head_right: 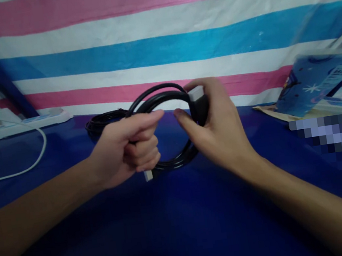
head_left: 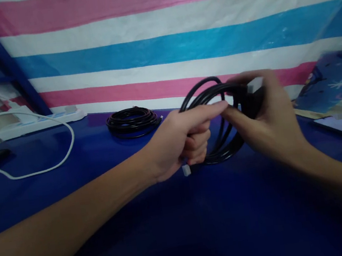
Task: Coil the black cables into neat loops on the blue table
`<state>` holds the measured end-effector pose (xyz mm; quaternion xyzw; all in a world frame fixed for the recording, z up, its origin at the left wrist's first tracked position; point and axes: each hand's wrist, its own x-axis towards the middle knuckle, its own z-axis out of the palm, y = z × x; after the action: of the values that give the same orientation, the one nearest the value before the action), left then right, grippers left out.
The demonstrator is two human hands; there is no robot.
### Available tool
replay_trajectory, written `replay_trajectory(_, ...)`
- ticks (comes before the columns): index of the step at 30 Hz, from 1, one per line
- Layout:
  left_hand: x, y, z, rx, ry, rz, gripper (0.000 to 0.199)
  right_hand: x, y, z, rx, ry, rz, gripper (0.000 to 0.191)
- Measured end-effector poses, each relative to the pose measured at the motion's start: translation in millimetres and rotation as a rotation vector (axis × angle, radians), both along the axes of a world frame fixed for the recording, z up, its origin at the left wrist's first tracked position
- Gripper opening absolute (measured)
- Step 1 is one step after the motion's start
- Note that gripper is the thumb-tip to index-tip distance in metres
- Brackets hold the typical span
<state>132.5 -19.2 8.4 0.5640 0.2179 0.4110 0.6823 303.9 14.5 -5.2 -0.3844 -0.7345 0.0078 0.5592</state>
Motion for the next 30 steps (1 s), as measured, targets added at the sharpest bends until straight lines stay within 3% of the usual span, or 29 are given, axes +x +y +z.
replay_trajectory(2,-3,1,5.7,0.034,-0.023,0.032,0.054,3,4,2.5,-0.08,0.123,0.085,0.05)
replay_trajectory(5,-7,2,11.2,0.085,-0.059,0.055,0.055,4,7,4.4,-0.341,0.286,0.306,0.062)
replay_trajectory(7,-8,3,11.6,0.095,-0.097,0.05,0.055,2,6,3.8,-0.485,0.356,0.443,0.061)
replay_trajectory(11,-8,5,8.2,0.105,-0.105,0.081,0.057,-4,-1,2.3,-0.573,0.429,0.528,0.05)
replay_trajectory(14,-8,7,5.0,0.121,-0.038,0.115,0.057,-6,-5,3.6,-0.596,0.479,0.533,0.038)
replay_trajectory(18,-8,11,0.9,0.117,-0.028,0.101,0.057,-4,-4,3.5,-0.616,0.371,0.428,0.019)
replay_trajectory(23,-4,9,0.1,0.081,-0.036,0.141,0.059,-5,-7,2.2,-0.863,0.46,0.632,0.02)
replay_trajectory(25,-2,8,-0.9,0.098,-0.042,0.135,0.059,-7,-10,3.9,-0.903,0.535,0.648,0.017)
replay_trajectory(28,0,11,-5.6,0.149,0.035,0.142,0.053,-6,-11,9.9,-0.854,0.592,0.554,0.011)
replay_trajectory(30,-1,15,-9.6,0.165,0.1,0.167,0.046,-1,-10,15.8,-0.717,0.5,0.439,0.008)
